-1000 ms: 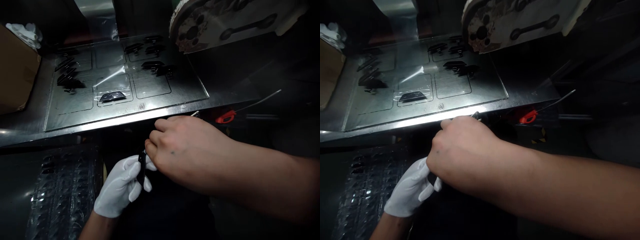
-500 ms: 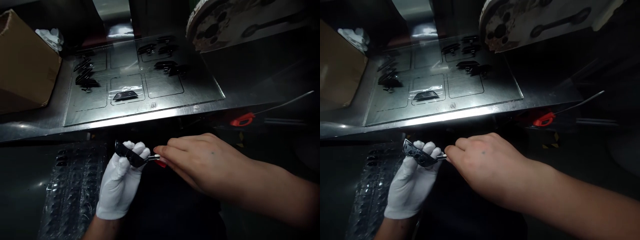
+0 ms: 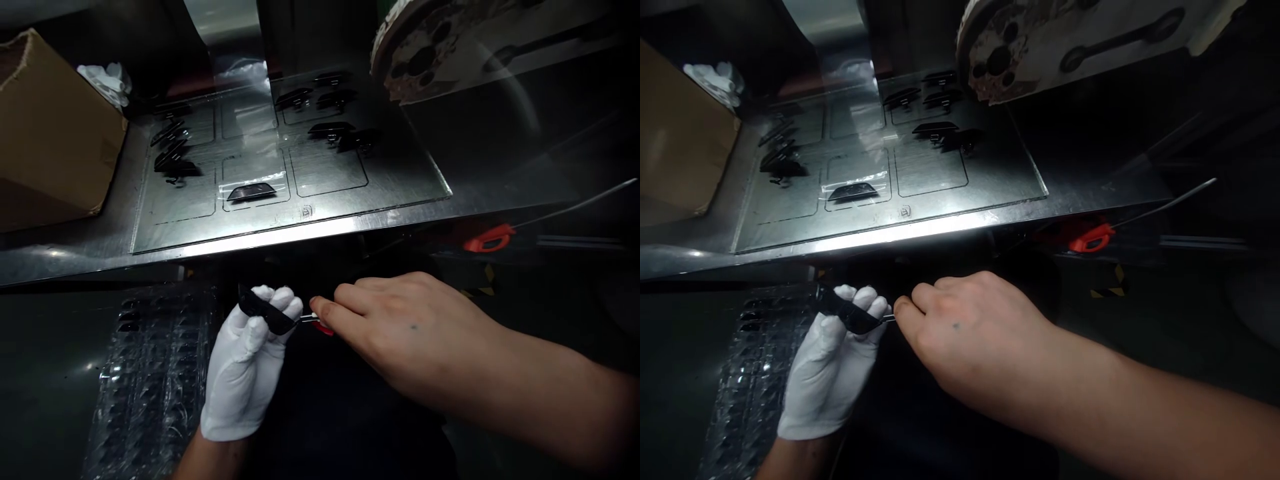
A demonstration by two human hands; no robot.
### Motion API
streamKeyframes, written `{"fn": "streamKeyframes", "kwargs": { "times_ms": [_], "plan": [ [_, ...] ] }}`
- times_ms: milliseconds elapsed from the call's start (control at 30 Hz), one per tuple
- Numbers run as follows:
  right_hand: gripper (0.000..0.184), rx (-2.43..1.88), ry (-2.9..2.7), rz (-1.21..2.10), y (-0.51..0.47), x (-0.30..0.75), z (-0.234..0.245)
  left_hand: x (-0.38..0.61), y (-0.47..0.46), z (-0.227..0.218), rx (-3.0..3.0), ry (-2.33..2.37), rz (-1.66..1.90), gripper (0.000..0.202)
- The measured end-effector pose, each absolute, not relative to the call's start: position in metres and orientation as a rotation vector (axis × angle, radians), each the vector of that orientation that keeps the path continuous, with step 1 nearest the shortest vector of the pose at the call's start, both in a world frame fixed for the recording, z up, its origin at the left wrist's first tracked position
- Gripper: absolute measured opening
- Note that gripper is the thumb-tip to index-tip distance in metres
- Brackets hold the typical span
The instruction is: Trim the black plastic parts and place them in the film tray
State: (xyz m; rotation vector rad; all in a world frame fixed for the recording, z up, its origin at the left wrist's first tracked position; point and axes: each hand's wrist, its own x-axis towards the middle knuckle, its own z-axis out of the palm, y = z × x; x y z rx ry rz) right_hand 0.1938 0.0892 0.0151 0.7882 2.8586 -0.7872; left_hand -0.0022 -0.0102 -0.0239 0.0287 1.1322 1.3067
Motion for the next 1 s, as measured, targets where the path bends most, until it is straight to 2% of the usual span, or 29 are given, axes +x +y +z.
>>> {"fn": "streamKeyframes", "kwargs": {
  "times_ms": [467,633,733,833,933,1000],
  "plan": [
    [0.024,0.923,2.994,-0.705,0.093,0.185,0.014,-0.001,-0.012,-0.032,0.091,1.119,1.464,0.021],
    [0.033,1.392,3.054,-0.498,0.151,0.206,-0.023,-0.008,-0.009,-0.03,-0.029,0.919,1.451,0.025],
    [0.031,1.569,3.045,-0.402,0.184,0.209,-0.056,-0.009,-0.006,-0.026,-0.041,0.832,1.453,0.025],
    [0.03,1.682,3.068,-0.47,0.196,0.2,-0.073,-0.005,-0.001,-0.024,-0.041,0.797,1.458,0.025],
    [0.033,1.838,3.189,-0.568,0.18,0.197,-0.07,0.001,0.006,-0.026,-0.04,0.802,1.442,0.025],
    [0.034,1.978,3.231,-0.81,0.151,0.211,-0.066,0.006,0.009,-0.03,-0.042,0.816,1.406,0.026]
  ]
}}
